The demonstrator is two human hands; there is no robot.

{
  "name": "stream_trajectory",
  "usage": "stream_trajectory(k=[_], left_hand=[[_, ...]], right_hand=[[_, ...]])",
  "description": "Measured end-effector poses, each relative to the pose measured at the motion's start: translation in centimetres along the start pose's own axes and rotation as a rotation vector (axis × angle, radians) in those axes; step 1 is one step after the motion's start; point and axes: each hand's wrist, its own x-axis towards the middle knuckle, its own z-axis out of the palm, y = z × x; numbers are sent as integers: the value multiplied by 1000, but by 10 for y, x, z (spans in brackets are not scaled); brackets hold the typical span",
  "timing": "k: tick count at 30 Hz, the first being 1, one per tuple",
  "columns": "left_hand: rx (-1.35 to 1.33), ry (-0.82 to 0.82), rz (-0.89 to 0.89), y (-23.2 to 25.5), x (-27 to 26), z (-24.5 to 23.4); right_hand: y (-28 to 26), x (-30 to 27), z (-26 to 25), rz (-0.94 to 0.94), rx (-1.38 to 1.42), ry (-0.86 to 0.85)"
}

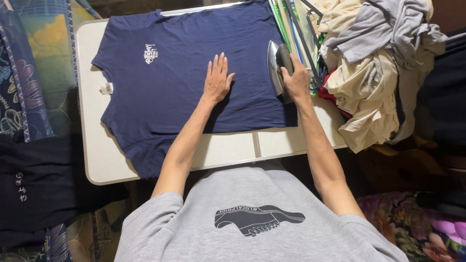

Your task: The person irons a dark blue t-shirt laid flat on a white table. They use a handheld iron to smooth the fabric, moving it back and forth across the shirt's surface while occasionally adjusting the shirt with their other hand.

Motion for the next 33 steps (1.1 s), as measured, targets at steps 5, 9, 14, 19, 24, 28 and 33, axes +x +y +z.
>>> stream_trajectory(k=[5,9,14,19,24,28,33], left_hand=[[16,-9,-94,-7,-20,-9],[30,-41,-111,-5,-18,-12],[40,-50,-121,-7,-20,-8],[-48,-33,-139,-19,-18,0],[60,44,-122,-48,-25,-13],[70,12,-169,-46,-34,-19],[85,-5,-183,-42,-32,-25]], right_hand=[[-23,2,29,-98,-21,-78],[-37,14,51,-168,-30,-174],[-25,25,66,-124,-81,-108],[-7,37,79,-7,-138,-27],[-17,29,71,-137,-91,-70],[-44,28,75,-223,-126,-250],[-63,29,93,-353,-75,-351]])
